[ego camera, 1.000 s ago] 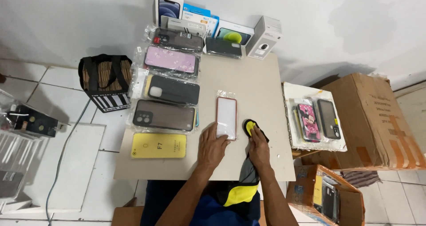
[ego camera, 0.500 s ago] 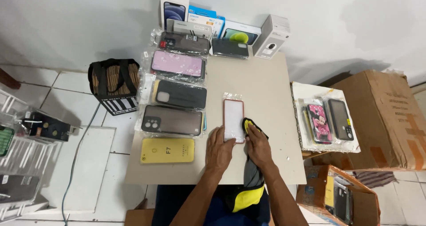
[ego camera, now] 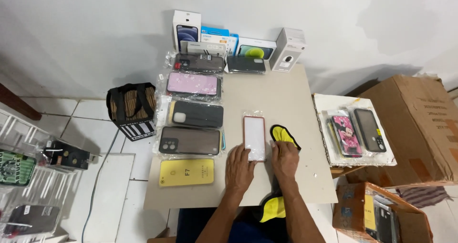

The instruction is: A person is seen organizing and cleaning various phone cases, arranging them neatly on a table.

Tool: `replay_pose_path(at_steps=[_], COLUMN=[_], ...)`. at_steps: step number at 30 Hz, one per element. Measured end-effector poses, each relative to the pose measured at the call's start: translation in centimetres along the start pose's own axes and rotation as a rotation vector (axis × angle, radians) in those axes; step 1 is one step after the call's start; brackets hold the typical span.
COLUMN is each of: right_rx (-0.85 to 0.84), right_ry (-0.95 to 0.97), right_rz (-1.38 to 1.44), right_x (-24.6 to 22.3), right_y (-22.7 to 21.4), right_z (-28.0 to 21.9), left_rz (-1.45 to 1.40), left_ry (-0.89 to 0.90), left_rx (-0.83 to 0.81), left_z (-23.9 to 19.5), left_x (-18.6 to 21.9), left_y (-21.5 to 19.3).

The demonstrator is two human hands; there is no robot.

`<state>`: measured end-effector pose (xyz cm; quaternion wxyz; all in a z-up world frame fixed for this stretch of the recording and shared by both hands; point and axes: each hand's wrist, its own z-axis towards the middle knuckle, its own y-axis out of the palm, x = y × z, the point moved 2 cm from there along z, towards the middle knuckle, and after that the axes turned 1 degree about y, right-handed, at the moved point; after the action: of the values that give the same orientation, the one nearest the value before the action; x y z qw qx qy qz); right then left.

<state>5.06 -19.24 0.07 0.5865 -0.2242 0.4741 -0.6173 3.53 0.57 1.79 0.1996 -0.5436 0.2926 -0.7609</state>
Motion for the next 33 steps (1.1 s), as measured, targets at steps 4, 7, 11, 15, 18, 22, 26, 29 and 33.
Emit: replay_pose_path(at_steps=[4,7,11,15,18,22,26,29,33], right_rx=[-0.304,-0.406,-0.461,-0.357,-0.277,-0.281,-0.111,-0.205,-0.328], right_ry=[0.187,0.255,0.436,0.512,0.515,0.446,0.195,0.18,0.243], right_rz=[-0.15,-0.019,0.258,0.503,0.606,0.754,0.51,0.173,-0.141], right_x=[-1.9,-3.0,-3.7,-6.3,-7.7,-8.6,-6.9,-3.9,0.2], right_y=[0.6,-0.4,-1.9,-4.6,-6.1,-7.1,-6.7,-4.4,-1.0], right_z=[-2.5,-2.9,-2.1,-2.3,-2.7,-2.8,-2.7,-2.1,-1.4], left_rz=[0.013,0.035,-0.011,0.022,0.05,-0.202,-0.537,-0.858,-0.947], left_ry=[-0.008,-0.039,-0.031,-0.036,-0.026,-0.089,-0.388,-0.61,-0.762], left_rx=[-0.069,-0.154,-0.107,-0.042,0.028,0.041,0.12,0.017,-0.367], left_z=[0.1,-0.3,-0.2,0.1,0.1,0.5,0.6,0.4,0.1], left_x=[0.6,0.8,0.9,1.6,0.1,0.4,-1.0,0.7,1.5], left_y=[-0.8,-1.0,-1.1,-1.1,1.2,1.5,3.8,1.9,0.8])
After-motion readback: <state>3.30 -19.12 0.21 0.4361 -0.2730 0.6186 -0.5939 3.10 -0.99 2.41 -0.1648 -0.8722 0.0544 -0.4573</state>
